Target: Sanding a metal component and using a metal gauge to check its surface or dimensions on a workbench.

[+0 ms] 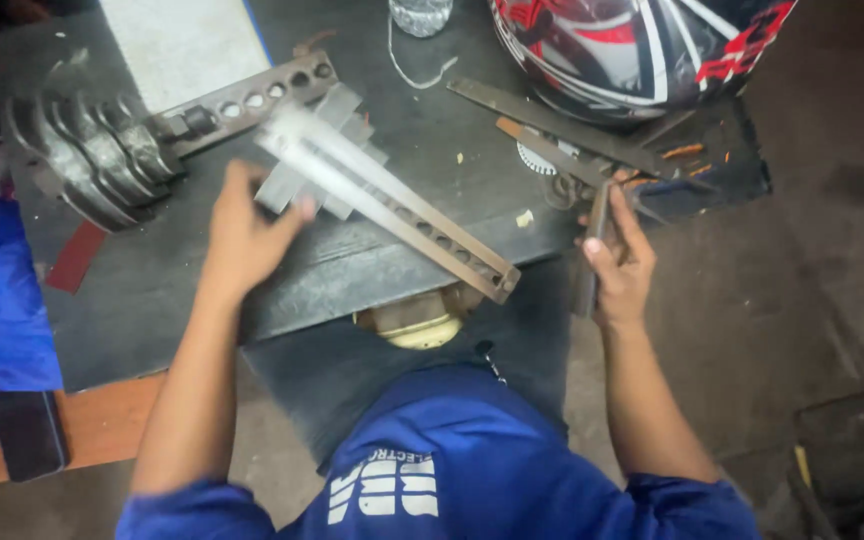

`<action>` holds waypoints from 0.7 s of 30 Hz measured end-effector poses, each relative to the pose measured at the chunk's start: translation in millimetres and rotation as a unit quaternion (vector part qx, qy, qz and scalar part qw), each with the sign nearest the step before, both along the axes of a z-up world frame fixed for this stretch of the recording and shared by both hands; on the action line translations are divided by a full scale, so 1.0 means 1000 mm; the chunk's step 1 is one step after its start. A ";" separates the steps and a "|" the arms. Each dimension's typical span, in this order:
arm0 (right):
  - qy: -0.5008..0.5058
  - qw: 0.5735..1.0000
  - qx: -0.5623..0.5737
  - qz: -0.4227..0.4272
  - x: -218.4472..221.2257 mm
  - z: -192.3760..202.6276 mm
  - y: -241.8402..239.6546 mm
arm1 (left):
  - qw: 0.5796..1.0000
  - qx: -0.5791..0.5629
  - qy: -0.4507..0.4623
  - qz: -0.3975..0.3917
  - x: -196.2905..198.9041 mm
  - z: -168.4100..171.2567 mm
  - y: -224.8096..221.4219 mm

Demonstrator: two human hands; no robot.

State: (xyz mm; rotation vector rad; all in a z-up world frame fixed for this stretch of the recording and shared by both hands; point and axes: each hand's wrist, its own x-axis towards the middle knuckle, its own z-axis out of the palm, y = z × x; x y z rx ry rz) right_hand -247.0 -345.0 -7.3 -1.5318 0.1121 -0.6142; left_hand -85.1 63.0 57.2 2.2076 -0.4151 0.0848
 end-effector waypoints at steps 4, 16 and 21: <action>0.091 0.994 0.046 0.036 -0.010 -0.023 -0.014 | 0.996 0.004 0.077 0.045 -0.034 -0.002 0.013; 0.076 0.993 -0.042 0.080 -0.006 0.013 0.020 | 0.990 0.035 -0.075 0.115 -0.060 -0.021 0.010; 0.098 0.991 -0.034 0.079 -0.019 0.009 0.007 | 0.974 0.054 -0.113 0.189 -0.089 -0.033 0.051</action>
